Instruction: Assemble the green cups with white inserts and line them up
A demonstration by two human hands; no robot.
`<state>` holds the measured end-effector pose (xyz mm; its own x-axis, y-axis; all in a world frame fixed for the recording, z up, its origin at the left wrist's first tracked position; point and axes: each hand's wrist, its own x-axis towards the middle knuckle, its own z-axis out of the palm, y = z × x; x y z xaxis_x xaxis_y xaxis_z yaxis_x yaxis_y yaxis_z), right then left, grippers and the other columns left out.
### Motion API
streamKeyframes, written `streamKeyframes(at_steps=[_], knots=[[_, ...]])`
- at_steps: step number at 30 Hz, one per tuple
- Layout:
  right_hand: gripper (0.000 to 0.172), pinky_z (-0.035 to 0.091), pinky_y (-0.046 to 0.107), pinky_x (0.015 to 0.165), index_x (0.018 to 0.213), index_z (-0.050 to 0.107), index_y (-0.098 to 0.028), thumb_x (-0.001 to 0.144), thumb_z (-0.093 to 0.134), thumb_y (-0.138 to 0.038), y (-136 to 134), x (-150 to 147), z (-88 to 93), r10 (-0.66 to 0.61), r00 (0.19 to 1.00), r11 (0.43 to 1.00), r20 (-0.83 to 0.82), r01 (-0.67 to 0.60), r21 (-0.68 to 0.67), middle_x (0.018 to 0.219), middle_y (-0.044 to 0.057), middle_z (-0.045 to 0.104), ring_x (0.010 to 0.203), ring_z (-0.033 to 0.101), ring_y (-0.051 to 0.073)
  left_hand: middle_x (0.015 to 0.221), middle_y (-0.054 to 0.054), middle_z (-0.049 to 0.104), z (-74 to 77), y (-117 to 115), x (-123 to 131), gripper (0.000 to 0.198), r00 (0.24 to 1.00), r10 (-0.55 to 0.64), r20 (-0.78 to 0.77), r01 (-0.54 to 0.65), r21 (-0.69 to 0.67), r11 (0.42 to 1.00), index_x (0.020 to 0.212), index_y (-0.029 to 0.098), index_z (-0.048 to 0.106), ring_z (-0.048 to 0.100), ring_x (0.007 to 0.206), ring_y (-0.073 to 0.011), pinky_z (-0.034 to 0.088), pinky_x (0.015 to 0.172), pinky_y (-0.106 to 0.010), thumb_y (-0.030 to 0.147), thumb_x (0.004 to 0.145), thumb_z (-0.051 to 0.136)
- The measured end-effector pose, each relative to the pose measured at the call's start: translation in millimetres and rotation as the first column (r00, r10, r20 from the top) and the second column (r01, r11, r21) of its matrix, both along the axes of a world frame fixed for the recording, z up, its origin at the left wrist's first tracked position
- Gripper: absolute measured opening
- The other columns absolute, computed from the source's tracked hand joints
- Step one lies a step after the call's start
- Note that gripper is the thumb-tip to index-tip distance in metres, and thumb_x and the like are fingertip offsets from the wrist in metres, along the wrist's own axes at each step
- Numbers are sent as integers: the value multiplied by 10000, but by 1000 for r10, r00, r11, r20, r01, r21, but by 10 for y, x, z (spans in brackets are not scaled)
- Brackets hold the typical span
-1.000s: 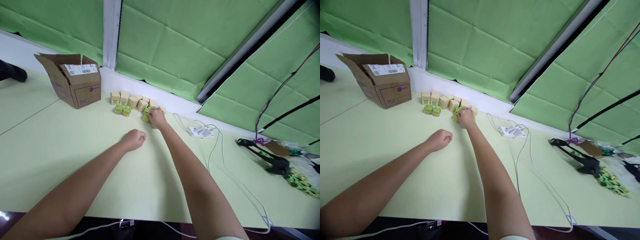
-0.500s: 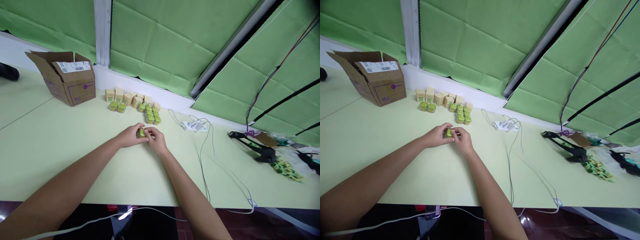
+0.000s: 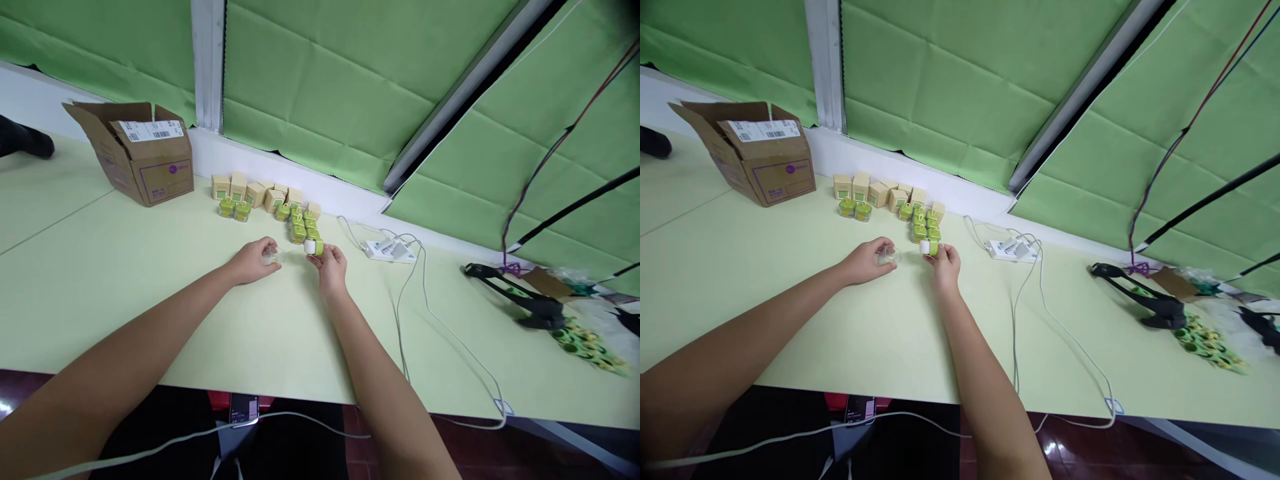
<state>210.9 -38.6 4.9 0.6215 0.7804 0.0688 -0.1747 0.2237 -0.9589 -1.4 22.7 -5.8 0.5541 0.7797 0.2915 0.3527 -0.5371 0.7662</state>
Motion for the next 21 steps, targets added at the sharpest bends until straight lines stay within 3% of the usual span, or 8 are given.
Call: streamKeyframes(at_steps=[3, 6, 9, 11, 14, 17, 21], knots=[[89, 627, 257, 662, 806, 589, -186, 889, 621, -189, 4, 35, 34, 36, 982, 994, -185, -53, -91, 770, -7, 690, 697, 689, 131, 1203, -75, 711, -35, 94, 3, 407, 993, 115, -29, -114, 37, 993, 1138, 239, 598, 670, 1104, -279, 538, 969, -419, 345, 763, 714], [77, 634, 255, 628, 833, 614, -177, 906, 601, -156, 0, -43, 23, 119, 966, 983, -229, -147, -110, 780, 4, 711, 682, 696, 136, 1293, -126, 669, -85, 202, -6, 465, 974, 223, -45, -217, 102, 971, 1214, 198, 588, 619, 1221, -324, 491, 1083, -471, 262, 762, 678], [70, 648, 274, 639, 870, 629, -172, 916, 592, -135, -10, -144, 2, 208, 951, 964, -227, -239, -119, 806, 14, 733, 698, 712, 147, 1420, -158, 582, -78, 221, -26, 523, 962, 269, 41, -271, 224, 936, 1304, 167, 552, 510, 1353, -342, 412, 1174, -515, 250, 797, 652], [53, 656, 282, 675, 881, 628, -175, 899, 621, -125, -21, -194, -3, 256, 940, 950, -226, -288, -119, 831, 19, 747, 736, 727, 154, 1438, -148, 558, -19, 151, -32, 484, 961, 238, 141, -272, 329, 905, 1311, 177, 545, 470, 1378, -327, 381, 1193, -523, 299, 853, 640], [82, 649, 267, 702, 886, 626, -184, 857, 681, -131, -47, -249, 2, 324, 918, 932, -230, -351, -88, 845, 15, 749, 753, 724, 146, 1287, -119, 625, 99, -35, -7, 373, 973, 127, 191, -199, 427, 882, 1242, 197, 580, 535, 1268, -292, 422, 1138, -492, 389, 925, 620], [155, 625, 232, 697, 925, 630, -200, 810, 719, -147, -81, -302, -1, 418, 877, 900, -238, -436, -25, 858, 0, 742, 754, 708, 128, 1208, -106, 646, 154, -185, 52, 371, 987, -9, 160, -50, 362, 931, 1184, 206, 626, 603, 1121, -256, 523, 974, -405, 465, 920, 658], [288, 614, 245, 783, 956, 601, -227, 729, 741, -117, -107, -354, -22, 491, 835, 864, -248, -504, 12, 878, -15, 740, 805, 709, 128, 1165, -93, 663, 117, -210, 104, 392, 969, -43, 244, -16, 233, 972, 1160, 206, 687, 651, 976, -204, 560, 783, -312, 485, 885, 710]])
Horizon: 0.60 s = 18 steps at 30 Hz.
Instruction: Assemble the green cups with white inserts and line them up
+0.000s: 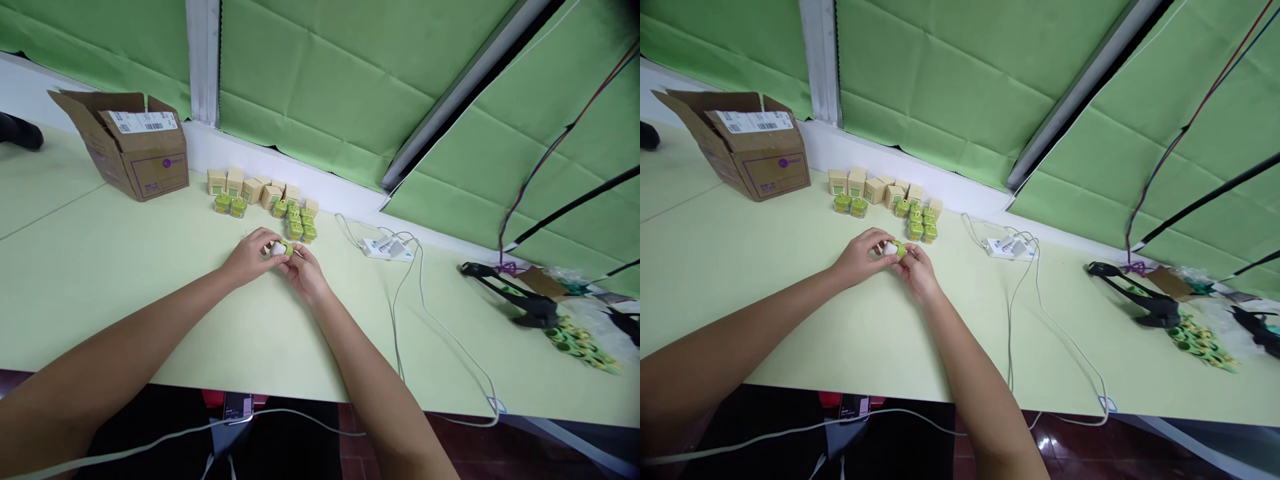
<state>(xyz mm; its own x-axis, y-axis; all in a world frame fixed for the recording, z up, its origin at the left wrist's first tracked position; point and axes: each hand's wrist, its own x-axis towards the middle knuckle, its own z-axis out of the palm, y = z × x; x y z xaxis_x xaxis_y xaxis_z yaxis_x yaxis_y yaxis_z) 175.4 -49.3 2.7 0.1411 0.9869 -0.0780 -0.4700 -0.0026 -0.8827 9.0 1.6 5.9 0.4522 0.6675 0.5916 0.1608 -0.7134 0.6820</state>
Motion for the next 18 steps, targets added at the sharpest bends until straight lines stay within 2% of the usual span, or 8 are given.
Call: streamKeyframes(at_steps=[5, 9, 13, 18], knots=[[396, 609, 304, 911, 1049, 604, -231, 697, 691, -70, -13, 10, 50, 31, 999, 999, -39, -32, -18, 880, 4, 758, 910, 743, 162, 1177, -79, 667, -40, 52, -13, 355, 999, -19, 38, 20, -9, 1000, 1202, 230, 726, 665, 1021, -206, 569, 862, -327, 379, 879, 714], [382, 614, 292, 896, 1188, 629, -232, 827, 745, -278, -58, -9, 110, 119, 990, 992, -71, -121, -27, 962, 26, 778, 866, 744, 146, 1179, -73, 654, -38, 52, -24, 312, 999, 43, 1, -43, 95, 995, 1197, 255, 748, 632, 1152, -240, 521, 1017, -390, 297, 897, 672], [540, 610, 293, 897, 1227, 624, -249, 759, 873, -350, -94, -87, 105, 142, 990, 989, 11, -143, 25, 1041, 19, 784, 913, 754, 157, 1190, -62, 654, -39, 16, -1, 330, 998, 29, -48, -22, 124, 992, 1202, 259, 743, 628, 1157, -228, 520, 1030, -371, 266, 879, 674], [596, 612, 322, 873, 1228, 624, -248, 730, 896, -430, -94, -135, 77, 122, 990, 990, 71, -126, 56, 990, 17, 784, 902, 763, 187, 1180, -52, 670, -33, -6, 29, 308, 998, 54, -39, -49, 122, 991, 1162, 260, 748, 634, 1146, -225, 523, 1031, -370, 227, 874, 645]])
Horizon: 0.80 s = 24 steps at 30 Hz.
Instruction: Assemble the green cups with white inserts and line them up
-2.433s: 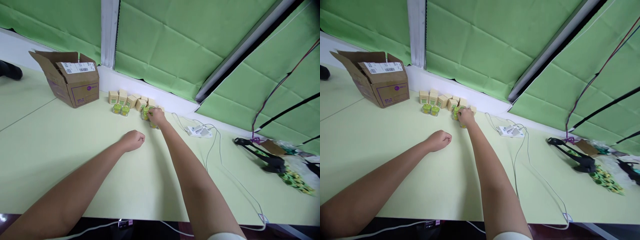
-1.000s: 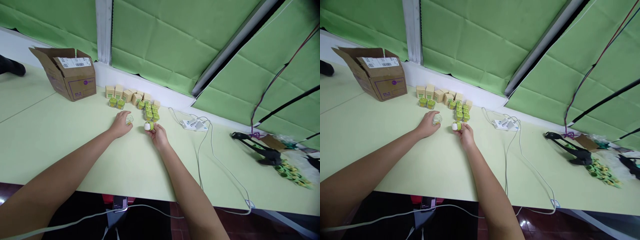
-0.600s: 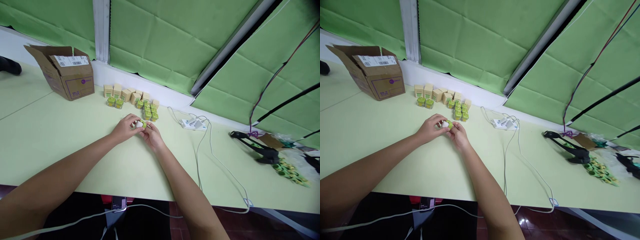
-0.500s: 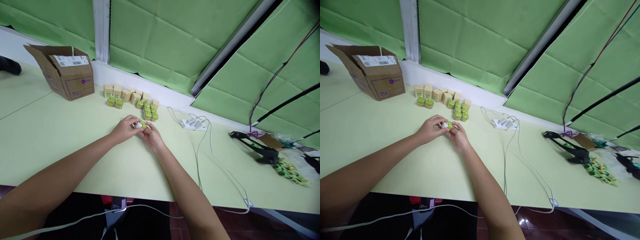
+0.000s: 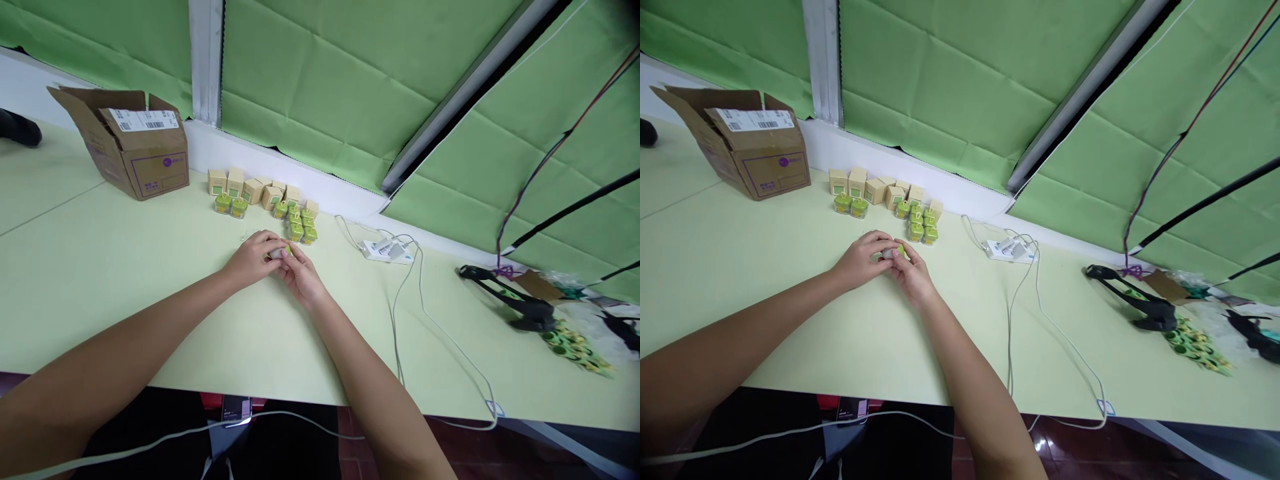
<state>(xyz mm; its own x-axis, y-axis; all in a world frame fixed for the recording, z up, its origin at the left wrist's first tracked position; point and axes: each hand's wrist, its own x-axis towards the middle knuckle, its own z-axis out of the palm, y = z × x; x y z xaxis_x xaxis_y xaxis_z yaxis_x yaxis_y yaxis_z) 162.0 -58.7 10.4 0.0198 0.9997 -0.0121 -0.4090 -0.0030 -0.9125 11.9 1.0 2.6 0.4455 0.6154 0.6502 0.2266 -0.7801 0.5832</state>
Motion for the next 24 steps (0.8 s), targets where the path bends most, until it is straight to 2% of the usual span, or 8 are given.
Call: streamKeyframes(at_steps=[6, 11, 15, 18, 24], knots=[[556, 610, 331, 883, 1186, 636, -246, 735, 886, -454, 5, 14, 8, -8, 999, 999, 45, 6, 34, 990, 13, 789, 880, 757, 179, 1134, -48, 676, 73, -4, -23, 299, 998, -53, 39, 57, -116, 992, 1132, 242, 759, 665, 1057, -203, 555, 919, -323, 232, 857, 642], [548, 615, 353, 879, 1162, 645, -249, 726, 887, -477, 3, 27, 32, 14, 998, 999, 62, -16, 46, 1003, 28, 786, 933, 759, 210, 1143, -56, 673, 120, -35, -27, 283, 997, -72, 24, 74, -106, 992, 1124, 237, 755, 660, 1041, -201, 556, 785, -284, 268, 876, 621], [524, 615, 351, 882, 1162, 657, -250, 741, 869, -480, 15, 26, 25, 31, 997, 998, 65, -34, 43, 1026, 26, 783, 959, 755, 214, 1101, -50, 666, 119, -37, -20, 230, 1000, -25, 16, 25, -8, 1000, 1054, 215, 726, 658, 976, -182, 544, 826, -291, 226, 854, 613], [535, 606, 354, 891, 1158, 646, -247, 722, 880, -452, 19, 40, 30, 14, 998, 999, 61, -16, 35, 1000, 18, 782, 929, 755, 208, 1068, -57, 653, 116, -25, -35, 168, 999, -7, 31, 7, 1, 1000, 998, 198, 673, 650, 948, -184, 543, 827, -298, 215, 840, 617], [540, 594, 346, 862, 1167, 615, -265, 726, 877, -433, -1, 86, 59, 15, 997, 1000, 74, -17, 23, 943, 2, 772, 894, 749, 200, 1211, -82, 664, 96, -11, -53, 270, 995, -86, -52, 87, 12, 996, 1140, 218, 638, 632, 1151, -235, 514, 1004, -367, 244, 871, 640]])
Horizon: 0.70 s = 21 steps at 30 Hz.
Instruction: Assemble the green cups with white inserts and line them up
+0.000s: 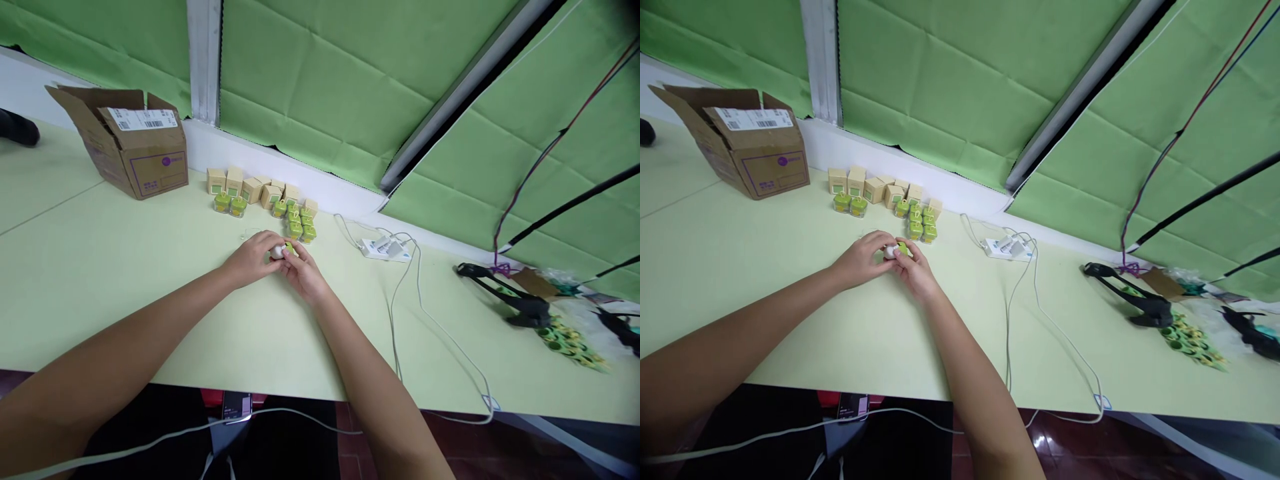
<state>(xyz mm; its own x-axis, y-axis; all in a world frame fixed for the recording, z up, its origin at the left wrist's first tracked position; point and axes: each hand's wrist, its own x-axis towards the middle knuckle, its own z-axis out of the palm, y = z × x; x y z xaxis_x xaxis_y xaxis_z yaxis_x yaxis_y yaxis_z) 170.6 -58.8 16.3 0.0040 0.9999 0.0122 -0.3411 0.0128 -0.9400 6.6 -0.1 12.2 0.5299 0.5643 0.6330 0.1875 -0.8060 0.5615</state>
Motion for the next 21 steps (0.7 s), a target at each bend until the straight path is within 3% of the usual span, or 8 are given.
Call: streamKeyframes(at_steps=[7, 12, 14, 17, 21], knots=[[442, 599, 311, 863, 1129, 619, -264, 756, 841, -346, 19, 68, -13, 1, 999, 1000, -55, -3, -31, 964, -1, 756, 864, 720, 158, 1073, -56, 695, -17, -5, 21, 208, 994, 59, 95, -55, -51, 997, 1061, 205, 627, 654, 984, -196, 532, 849, -312, 260, 860, 635], [376, 613, 303, 798, 1141, 608, -255, 802, 757, -325, 81, 203, -38, -104, 989, 989, -109, 92, -112, 908, 10, 753, 806, 723, 164, 1077, -43, 735, -36, 24, 0, 345, 981, 153, 120, -124, -218, 968, 1131, 215, 624, 677, 938, -192, 529, 841, -316, 315, 809, 696], [347, 607, 290, 750, 1151, 602, -246, 829, 711, -316, 103, 233, -46, -135, 985, 981, -111, 118, -151, 903, 27, 762, 779, 722, 167, 1072, -50, 747, -49, 34, 7, 376, 979, 131, 159, -70, -342, 937, 1150, 213, 620, 686, 922, -189, 534, 848, -321, 339, 807, 708], [325, 590, 268, 692, 1153, 604, -241, 839, 674, -286, 118, 235, -54, -159, 982, 972, -97, 138, -191, 884, 31, 769, 762, 721, 167, 987, -59, 745, -51, 51, 35, 327, 960, 116, 256, 42, -540, 840, 1058, 190, 637, 677, 846, -175, 539, 796, -317, 376, 800, 715], [309, 579, 256, 641, 1136, 611, -240, 834, 670, -267, 115, 212, -53, -171, 983, 967, -62, 156, -199, 869, 22, 755, 747, 716, 165, 938, -70, 743, -14, 70, 58, 303, 926, 116, 358, 157, -647, 746, 955, 171, 645, 642, 787, -158, 531, 750, -315, 373, 751, 743]])
